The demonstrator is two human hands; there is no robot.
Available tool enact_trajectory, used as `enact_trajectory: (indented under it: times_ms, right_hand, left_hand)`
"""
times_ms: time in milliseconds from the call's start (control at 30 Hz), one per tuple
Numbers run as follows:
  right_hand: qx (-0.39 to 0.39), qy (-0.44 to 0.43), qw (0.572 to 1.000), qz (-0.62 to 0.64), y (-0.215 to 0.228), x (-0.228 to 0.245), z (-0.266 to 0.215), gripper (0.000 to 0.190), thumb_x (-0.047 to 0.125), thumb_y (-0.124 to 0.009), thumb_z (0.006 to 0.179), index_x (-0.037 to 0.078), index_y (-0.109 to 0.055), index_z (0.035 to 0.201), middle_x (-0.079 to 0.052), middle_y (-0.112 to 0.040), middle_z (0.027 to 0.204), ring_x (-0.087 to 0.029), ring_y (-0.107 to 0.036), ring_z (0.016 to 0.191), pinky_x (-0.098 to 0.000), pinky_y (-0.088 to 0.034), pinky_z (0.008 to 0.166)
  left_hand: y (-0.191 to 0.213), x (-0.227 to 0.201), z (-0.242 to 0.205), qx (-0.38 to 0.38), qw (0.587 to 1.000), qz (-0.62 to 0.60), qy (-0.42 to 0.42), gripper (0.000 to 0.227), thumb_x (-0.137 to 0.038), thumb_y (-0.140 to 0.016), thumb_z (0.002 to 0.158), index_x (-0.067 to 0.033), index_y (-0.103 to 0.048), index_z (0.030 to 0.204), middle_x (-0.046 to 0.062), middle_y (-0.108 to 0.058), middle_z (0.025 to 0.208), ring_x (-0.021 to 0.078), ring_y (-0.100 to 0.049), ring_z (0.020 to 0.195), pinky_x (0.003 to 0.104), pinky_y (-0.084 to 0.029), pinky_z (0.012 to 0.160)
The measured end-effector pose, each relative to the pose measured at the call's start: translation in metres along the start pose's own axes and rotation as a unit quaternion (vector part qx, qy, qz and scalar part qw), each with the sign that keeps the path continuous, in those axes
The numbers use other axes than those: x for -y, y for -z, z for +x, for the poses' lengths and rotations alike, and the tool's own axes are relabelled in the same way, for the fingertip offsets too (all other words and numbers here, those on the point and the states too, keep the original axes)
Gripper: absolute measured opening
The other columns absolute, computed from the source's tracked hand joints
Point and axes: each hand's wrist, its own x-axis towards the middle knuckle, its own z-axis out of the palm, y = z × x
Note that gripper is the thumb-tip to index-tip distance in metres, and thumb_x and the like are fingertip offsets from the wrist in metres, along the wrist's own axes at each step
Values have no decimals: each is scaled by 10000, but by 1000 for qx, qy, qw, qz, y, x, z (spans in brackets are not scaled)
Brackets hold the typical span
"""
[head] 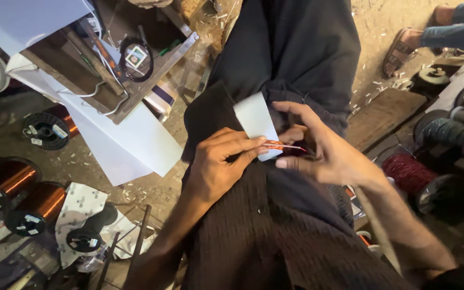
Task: The person winds a copper wire into a square coil, twists the wire ends together, and wraps the coil with white paper and black tape. The person uses scissors to trim the paper and secures the coil with tape.
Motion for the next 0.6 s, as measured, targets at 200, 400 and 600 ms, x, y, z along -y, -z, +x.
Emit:
enact_trajectory:
  times_ms: [200,400,600]
  right_hand:
    - [-127,-17,984,-120,-14,-20,-6,757,10,-807,833,72,-404,1471,-115,-703,974,-148,-658,926,-302,-528,803]
    - [-165,106,957,-215,-22,-34,-9,399,41,-764,940,24,-553,1278,-114,-768,1102,-129,-745,1021,-278,-610,890]
    - [-220,75,969,-87,-26,-42,-13,453,132,-752,959,17,-438,1266,-65,-743,988,-91,-704,933,-242,-574,785]
  left_hand:
    - [-4,4,4,9,1000,3,-3,215,-71,-821,872,-55,-781,1083,112,-775,1081,223,-749,964,322,-601,843]
    - [5,0,8,49,998,12,-24,206,-35,-762,890,-10,-747,1094,135,-771,1116,255,-742,992,336,-595,867]
    - [7,-7,12,58,998,-22,-13,215,-121,-810,896,-25,-768,1084,127,-774,1061,242,-735,956,342,-582,848]
